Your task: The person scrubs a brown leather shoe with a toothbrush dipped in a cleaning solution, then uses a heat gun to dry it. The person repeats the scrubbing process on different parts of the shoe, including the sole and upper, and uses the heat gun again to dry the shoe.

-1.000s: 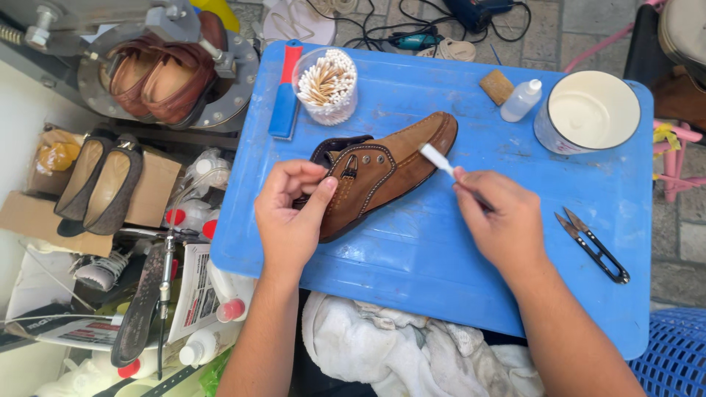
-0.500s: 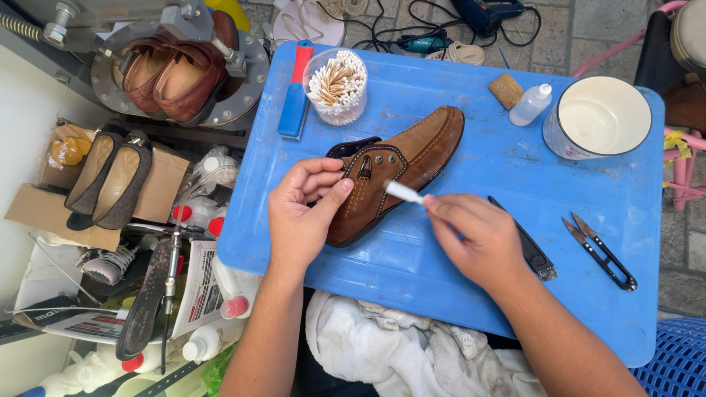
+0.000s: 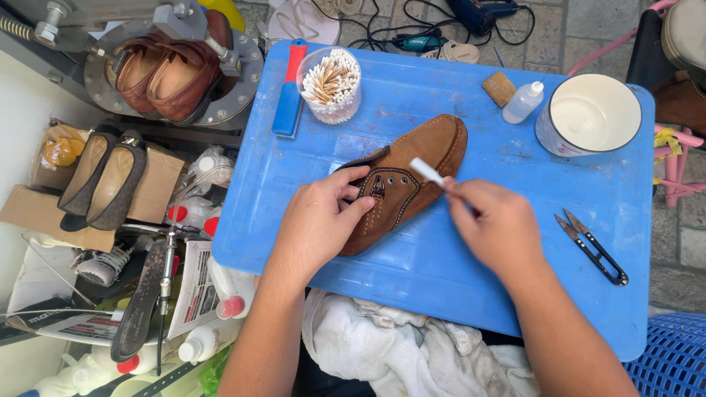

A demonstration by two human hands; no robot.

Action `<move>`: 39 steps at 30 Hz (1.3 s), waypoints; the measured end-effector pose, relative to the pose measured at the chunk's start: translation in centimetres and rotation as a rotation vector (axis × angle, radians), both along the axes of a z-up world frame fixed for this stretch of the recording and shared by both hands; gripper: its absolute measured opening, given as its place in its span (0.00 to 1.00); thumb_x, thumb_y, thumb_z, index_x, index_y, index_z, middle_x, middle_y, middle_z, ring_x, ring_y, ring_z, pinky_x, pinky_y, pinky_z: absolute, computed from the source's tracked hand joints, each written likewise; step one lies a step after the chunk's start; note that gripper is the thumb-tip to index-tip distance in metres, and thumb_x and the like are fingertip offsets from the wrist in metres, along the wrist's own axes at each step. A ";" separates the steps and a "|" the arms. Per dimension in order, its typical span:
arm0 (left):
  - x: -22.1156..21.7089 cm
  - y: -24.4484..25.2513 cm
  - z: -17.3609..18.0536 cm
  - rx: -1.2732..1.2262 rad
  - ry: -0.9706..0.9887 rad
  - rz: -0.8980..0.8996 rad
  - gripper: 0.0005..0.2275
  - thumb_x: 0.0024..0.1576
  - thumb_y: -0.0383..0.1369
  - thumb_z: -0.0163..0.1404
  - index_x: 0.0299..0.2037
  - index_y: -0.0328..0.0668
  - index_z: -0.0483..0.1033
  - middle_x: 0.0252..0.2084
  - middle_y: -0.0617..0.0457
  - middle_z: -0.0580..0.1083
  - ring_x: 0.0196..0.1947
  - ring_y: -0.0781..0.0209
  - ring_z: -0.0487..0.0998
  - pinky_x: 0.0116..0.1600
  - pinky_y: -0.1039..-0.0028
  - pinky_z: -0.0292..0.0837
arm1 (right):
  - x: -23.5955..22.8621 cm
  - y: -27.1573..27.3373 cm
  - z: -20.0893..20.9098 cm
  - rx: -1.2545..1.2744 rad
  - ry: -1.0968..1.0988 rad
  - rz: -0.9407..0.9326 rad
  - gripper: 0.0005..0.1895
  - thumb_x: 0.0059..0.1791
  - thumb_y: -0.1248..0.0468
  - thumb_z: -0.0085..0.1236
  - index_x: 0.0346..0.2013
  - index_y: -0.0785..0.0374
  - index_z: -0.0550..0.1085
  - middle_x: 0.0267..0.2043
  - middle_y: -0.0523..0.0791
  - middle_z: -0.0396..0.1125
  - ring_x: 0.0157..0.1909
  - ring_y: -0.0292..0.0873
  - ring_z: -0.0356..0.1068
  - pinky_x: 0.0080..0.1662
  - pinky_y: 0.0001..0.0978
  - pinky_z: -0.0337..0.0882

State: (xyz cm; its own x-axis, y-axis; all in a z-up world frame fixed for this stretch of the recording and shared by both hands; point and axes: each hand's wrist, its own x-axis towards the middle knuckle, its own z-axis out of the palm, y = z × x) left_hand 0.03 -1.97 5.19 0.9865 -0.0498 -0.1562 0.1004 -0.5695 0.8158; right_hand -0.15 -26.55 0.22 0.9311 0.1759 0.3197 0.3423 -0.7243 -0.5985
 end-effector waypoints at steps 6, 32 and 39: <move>-0.3 0.4 -1.0 -0.147 -0.041 0.041 0.15 0.54 0.29 0.58 0.52 0.38 0.80 0.36 0.52 0.84 0.30 0.69 0.81 0.38 0.76 0.76 | 0.7 -1.9 -0.2 0.122 0.093 -0.106 0.08 0.49 0.67 0.63 0.42 0.65 0.80 0.32 0.50 0.74 0.26 0.41 0.73 0.32 0.32 0.71; -3.5 1.5 -3.4 0.000 -0.736 -0.240 0.07 0.46 0.21 0.54 0.34 0.35 0.79 0.25 0.49 0.75 0.23 0.56 0.77 0.31 0.71 0.71 | 2.2 -2.4 -1.7 0.156 0.195 -0.192 0.09 0.50 0.66 0.62 0.45 0.63 0.80 0.38 0.50 0.77 0.29 0.40 0.74 0.34 0.31 0.71; -5.9 3.2 -1.6 0.074 -0.723 -0.097 0.06 0.53 0.22 0.54 0.39 0.36 0.80 0.36 0.47 0.80 0.37 0.54 0.82 0.46 0.69 0.75 | 2.3 -2.8 -2.0 0.241 0.176 -0.126 0.09 0.51 0.66 0.60 0.45 0.64 0.79 0.38 0.47 0.78 0.37 0.38 0.78 0.39 0.30 0.74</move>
